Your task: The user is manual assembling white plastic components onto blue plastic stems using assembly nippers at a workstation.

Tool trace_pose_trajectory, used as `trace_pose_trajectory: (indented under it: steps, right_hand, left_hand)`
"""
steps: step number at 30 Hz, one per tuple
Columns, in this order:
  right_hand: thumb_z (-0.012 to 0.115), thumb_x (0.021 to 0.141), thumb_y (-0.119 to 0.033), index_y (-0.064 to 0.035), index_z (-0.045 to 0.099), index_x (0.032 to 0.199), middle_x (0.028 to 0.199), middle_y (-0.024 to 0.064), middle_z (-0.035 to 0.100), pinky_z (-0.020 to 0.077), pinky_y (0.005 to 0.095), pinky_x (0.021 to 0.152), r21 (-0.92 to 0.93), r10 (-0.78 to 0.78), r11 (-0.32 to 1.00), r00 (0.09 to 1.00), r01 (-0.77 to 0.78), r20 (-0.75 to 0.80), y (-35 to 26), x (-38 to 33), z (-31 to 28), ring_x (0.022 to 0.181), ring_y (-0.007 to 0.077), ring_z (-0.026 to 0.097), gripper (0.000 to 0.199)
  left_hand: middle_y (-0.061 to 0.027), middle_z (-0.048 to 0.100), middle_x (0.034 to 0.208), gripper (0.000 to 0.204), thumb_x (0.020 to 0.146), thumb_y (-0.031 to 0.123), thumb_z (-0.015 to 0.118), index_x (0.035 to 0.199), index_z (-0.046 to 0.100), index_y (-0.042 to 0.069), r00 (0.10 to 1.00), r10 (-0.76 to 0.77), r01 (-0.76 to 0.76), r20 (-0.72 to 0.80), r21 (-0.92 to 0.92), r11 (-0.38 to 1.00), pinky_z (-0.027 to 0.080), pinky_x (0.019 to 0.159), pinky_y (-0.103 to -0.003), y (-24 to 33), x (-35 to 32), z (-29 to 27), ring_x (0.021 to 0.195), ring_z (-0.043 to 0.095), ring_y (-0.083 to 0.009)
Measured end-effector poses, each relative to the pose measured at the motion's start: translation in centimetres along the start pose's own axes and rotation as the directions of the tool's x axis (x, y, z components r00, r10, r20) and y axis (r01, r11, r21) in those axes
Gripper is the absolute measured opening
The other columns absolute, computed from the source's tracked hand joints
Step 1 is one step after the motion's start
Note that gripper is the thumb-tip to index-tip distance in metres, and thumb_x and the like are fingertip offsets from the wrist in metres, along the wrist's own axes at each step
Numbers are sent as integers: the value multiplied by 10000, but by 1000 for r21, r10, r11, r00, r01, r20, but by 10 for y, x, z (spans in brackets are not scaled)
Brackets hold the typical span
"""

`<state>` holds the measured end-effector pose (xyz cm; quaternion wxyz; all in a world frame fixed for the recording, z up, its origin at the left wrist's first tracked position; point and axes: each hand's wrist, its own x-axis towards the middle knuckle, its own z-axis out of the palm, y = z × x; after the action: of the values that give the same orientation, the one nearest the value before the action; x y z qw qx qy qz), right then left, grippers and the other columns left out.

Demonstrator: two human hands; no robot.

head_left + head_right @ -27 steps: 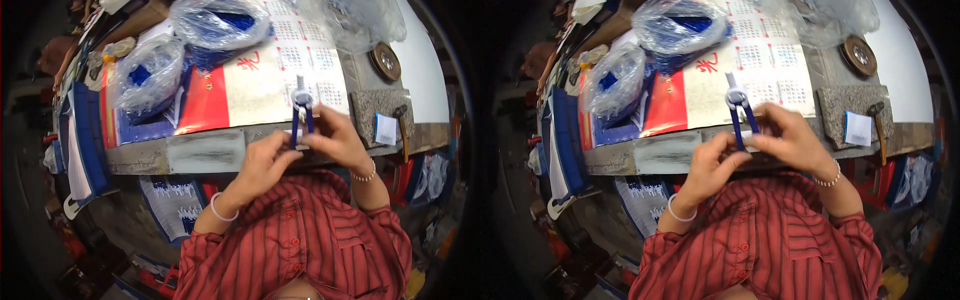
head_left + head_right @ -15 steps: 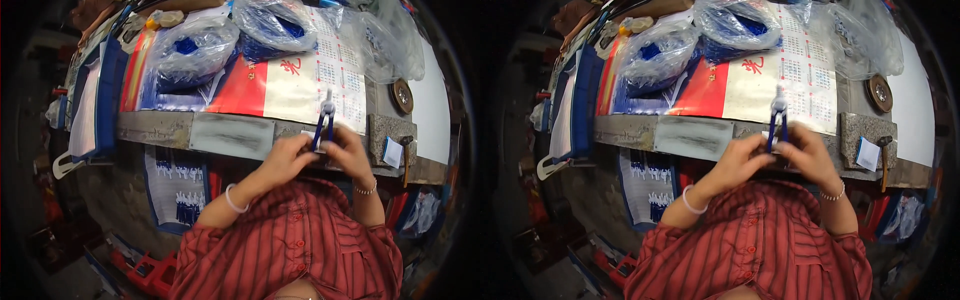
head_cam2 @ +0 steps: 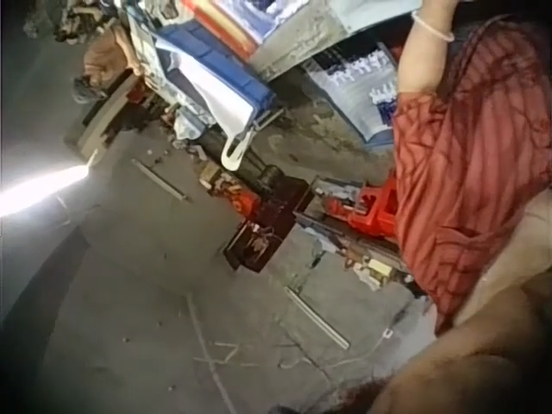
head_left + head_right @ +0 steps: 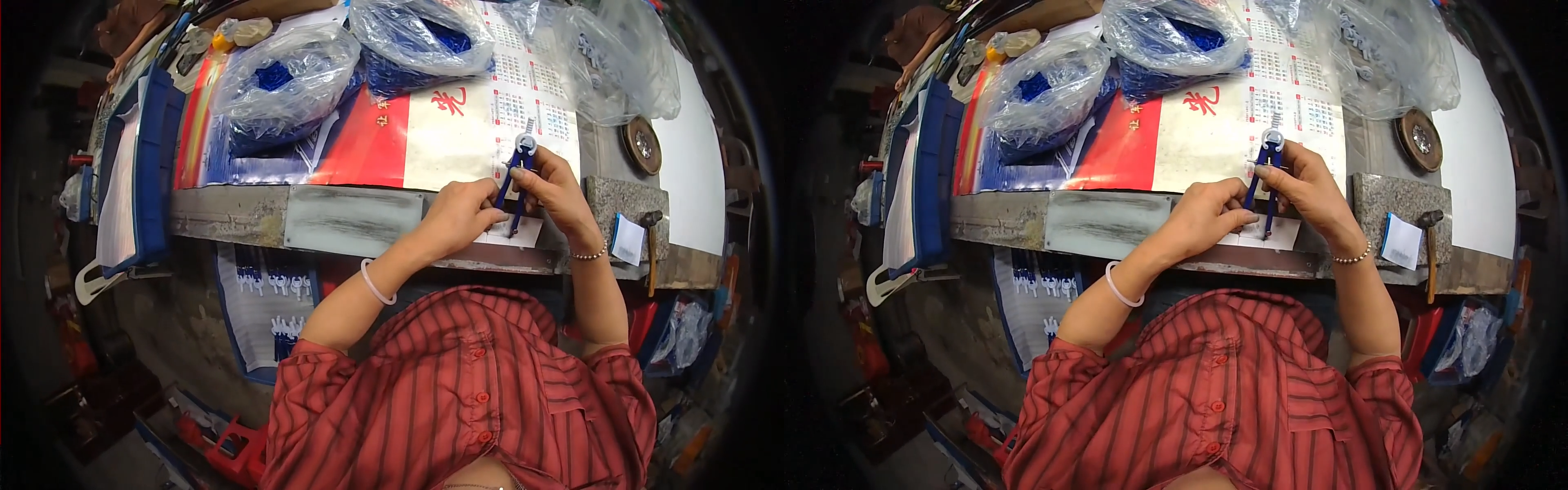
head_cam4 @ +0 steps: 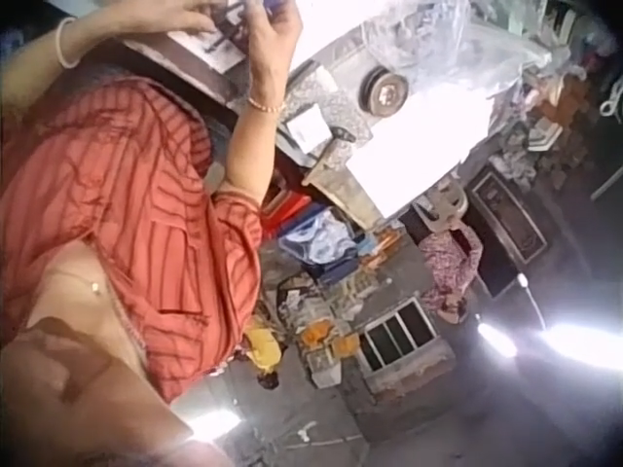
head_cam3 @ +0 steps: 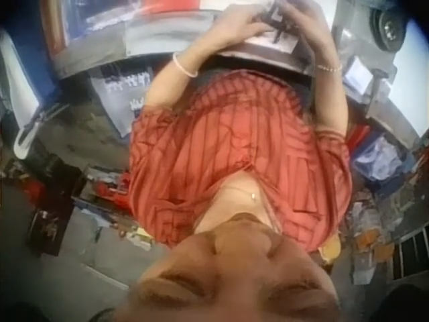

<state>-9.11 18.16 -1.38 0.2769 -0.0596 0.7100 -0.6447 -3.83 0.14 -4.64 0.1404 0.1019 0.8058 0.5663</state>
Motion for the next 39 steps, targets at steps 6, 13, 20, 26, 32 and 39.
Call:
trace_pose_trajectory:
  steps: [6, 13, 20, 26, 32, 39]
  right_hand:
    - [631, 862, -202, -45, 551, 996, 751, -16, 560, 400, 158, 460, 24, 14, 1000, 1000, -15, 9, 1, 2, -1, 532, 27, 485, 221]
    - [626, 865, -198, -47, 546, 1011, 760, -15, 561, 405, 155, 464, 28, 16, 999, 1000, -16, 10, 4, 1, -2, 540, 30, 491, 225]
    - [623, 866, -192, -36, 545, 1022, 765, -21, 559, 405, 154, 459, 34, 17, 999, 1000, -17, 8, 6, 2, -2, 536, 21, 490, 234]
    - [627, 863, -196, -32, 546, 1021, 764, -21, 560, 407, 155, 454, 49, 10, 999, 1000, -10, 9, 9, 2, -3, 528, 18, 485, 242]
    - [627, 863, -190, -38, 549, 1024, 763, -17, 562, 406, 153, 453, 47, 18, 999, 1000, -19, 9, 10, 4, -3, 535, 22, 490, 234]
    - [640, 853, -182, -41, 557, 1063, 751, -15, 560, 397, 154, 444, 79, 7, 997, 1000, -8, 11, 13, 3, -4, 556, 25, 499, 265]
  left_hand:
    - [-122, 630, 666, 171, 760, 82, 681, 835, 567, -21, 1000, -12, 13, -13, 46, 999, 466, 536, -297, 1, 0, 1, 581, 622, -177]
    - [-131, 634, 680, 180, 778, 114, 668, 835, 554, -13, 997, 62, -52, -53, 159, 986, 474, 553, -312, 2, -3, 4, 622, 642, -209]
    - [-160, 600, 676, 200, 746, 144, 671, 797, 533, 8, 999, -15, 14, -35, -14, 1000, 448, 575, -409, -1, -3, 4, 654, 601, -345]
    - [-169, 608, 693, 206, 747, 142, 671, 785, 525, 2, 997, 41, -37, -63, 60, 998, 451, 578, -415, 0, -3, 6, 667, 602, -356]
    - [-181, 612, 713, 218, 757, 147, 670, 805, 517, -1, 995, 55, -48, -81, 87, 995, 454, 591, -427, 0, -6, 7, 701, 602, -375]
    - [-183, 619, 742, 230, 770, 160, 666, 843, 514, 4, 990, 96, -80, -99, 155, 985, 457, 600, -435, 1, -8, 9, 719, 603, -379]
